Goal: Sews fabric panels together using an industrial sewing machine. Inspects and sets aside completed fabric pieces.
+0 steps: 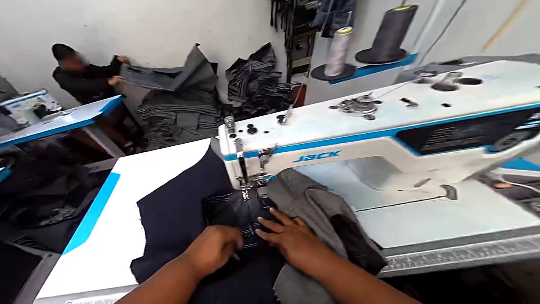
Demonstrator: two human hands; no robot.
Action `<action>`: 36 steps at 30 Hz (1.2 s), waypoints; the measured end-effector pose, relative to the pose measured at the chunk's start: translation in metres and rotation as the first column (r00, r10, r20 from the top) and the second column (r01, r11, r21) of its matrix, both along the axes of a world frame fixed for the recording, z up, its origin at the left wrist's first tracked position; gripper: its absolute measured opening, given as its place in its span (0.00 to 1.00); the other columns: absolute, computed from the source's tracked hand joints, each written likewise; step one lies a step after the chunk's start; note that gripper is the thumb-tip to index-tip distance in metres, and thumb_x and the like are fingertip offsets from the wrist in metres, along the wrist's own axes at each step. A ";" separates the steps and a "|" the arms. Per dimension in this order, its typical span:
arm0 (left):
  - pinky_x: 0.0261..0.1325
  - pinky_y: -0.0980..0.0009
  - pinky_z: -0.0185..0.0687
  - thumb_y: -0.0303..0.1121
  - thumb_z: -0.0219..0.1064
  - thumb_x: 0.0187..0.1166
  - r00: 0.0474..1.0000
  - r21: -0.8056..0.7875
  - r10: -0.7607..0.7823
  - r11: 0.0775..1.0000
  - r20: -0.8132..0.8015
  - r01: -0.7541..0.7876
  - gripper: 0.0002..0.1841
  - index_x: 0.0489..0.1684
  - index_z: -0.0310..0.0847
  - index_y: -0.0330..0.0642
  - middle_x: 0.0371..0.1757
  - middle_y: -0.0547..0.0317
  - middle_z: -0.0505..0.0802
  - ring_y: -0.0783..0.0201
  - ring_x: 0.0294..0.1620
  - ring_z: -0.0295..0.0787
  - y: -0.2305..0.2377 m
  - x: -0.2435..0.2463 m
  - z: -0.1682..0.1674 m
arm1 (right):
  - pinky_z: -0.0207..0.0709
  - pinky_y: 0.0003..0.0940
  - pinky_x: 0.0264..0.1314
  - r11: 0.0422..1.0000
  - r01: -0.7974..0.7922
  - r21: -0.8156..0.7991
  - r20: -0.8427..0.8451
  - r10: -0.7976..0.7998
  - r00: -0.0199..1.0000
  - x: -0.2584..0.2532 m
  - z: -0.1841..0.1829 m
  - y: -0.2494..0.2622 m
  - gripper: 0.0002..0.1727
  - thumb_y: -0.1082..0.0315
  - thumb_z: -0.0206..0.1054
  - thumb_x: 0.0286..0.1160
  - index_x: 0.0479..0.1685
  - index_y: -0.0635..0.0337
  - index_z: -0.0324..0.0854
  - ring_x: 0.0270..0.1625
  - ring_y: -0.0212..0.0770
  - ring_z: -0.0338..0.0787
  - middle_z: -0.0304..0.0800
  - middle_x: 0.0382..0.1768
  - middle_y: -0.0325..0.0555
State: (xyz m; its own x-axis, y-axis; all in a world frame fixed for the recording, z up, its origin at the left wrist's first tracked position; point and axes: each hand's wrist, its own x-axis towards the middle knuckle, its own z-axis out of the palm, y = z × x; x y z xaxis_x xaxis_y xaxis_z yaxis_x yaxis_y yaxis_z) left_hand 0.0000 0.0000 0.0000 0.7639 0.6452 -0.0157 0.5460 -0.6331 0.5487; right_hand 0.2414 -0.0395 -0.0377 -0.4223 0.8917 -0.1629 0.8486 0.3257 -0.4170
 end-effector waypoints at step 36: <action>0.62 0.42 0.84 0.24 0.61 0.84 0.773 0.107 0.376 0.920 -0.510 -0.377 0.19 0.73 0.77 0.35 0.59 0.36 0.90 0.37 0.58 0.91 0.026 0.061 0.037 | 0.70 0.49 0.85 0.914 -0.137 0.381 0.008 0.145 0.989 -0.017 -0.012 0.055 0.18 0.71 0.64 0.80 0.66 0.63 0.87 0.77 0.49 0.85 0.90 0.68 0.52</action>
